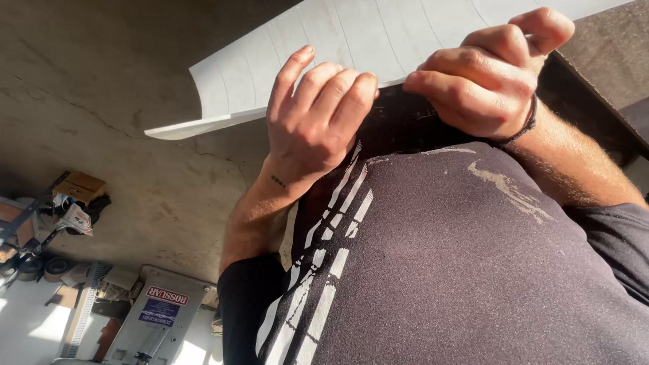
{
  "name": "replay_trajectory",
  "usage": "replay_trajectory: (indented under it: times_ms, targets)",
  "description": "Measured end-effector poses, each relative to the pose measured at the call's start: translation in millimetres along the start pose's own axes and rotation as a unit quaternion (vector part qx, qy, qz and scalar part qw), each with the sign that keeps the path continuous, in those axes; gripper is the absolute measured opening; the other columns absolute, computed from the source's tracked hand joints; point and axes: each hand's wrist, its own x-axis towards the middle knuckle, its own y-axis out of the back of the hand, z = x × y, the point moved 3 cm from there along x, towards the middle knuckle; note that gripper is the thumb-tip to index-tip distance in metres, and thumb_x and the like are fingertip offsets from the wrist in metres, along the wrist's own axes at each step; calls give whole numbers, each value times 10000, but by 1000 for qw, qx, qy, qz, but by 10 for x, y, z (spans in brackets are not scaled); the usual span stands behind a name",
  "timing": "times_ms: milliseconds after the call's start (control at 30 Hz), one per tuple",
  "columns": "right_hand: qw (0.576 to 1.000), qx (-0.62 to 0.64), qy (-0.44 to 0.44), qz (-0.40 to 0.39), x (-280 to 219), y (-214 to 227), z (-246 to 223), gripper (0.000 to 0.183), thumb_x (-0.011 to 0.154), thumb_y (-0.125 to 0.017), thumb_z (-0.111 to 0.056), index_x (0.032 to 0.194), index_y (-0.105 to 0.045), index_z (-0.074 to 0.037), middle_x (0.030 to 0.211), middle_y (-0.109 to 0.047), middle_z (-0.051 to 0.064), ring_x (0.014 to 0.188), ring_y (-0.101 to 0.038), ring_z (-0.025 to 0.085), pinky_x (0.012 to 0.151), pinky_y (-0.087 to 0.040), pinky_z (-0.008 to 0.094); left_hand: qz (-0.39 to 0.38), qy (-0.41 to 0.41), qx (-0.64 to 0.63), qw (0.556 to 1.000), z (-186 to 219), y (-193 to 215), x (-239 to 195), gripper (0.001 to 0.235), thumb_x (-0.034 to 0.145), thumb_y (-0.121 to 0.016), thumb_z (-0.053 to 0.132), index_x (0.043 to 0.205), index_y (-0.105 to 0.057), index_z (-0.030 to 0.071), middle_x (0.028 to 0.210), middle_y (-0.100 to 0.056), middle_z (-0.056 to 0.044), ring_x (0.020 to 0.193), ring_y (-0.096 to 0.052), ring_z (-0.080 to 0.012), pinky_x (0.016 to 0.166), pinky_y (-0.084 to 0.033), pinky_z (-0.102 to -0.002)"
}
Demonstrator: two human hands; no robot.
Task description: The recorder is folding and smoothing the edge of a white plastic sheet on a workbench in a workshop.
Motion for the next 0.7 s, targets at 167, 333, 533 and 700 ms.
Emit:
replay_trajectory:
  times_ms: [167,333,533,700]
  targets:
    - [1000,-3,-11,-1,12,18,-31,50,1040,-891,-227,1021,-924,-194,901,-848,-64,879,-605,141,1114,-165,385,-22,-16,-8,1000,68,10,114,218,940,-866,139,1126,-764,86,912,-742,-21,758,-662,-123,999,-544,-416]
    - [998,-32,-42,-23,48,23,-111,64,1073,-925,-257,1012,-916,-240,930,-855,-86,934,-612,129,1111,-152,380,1,-28,-11,1000,78,-20,101,110,906,-842,57,985,-765,57,814,-685,-7,705,-618,-130,988,-545,-396]
    - [994,-100,-38,16,0,-54,-117,145,1082,-825,-341,971,-889,-274,888,-841,-113,842,-526,54,1088,-175,356,15,-36,26,999,94,-69,-70,41,952,-822,90,963,-784,101,854,-749,5,798,-689,-117,1057,-456,-432]
    - [999,0,-33,19,-45,-29,-58,131,1054,-908,-269,1124,-844,-178,921,-844,-54,880,-615,133,1131,-145,385,-32,61,8,998,13,158,-87,129,1035,-723,195,951,-747,99,906,-756,-6,911,-702,-176,1149,-346,-513]
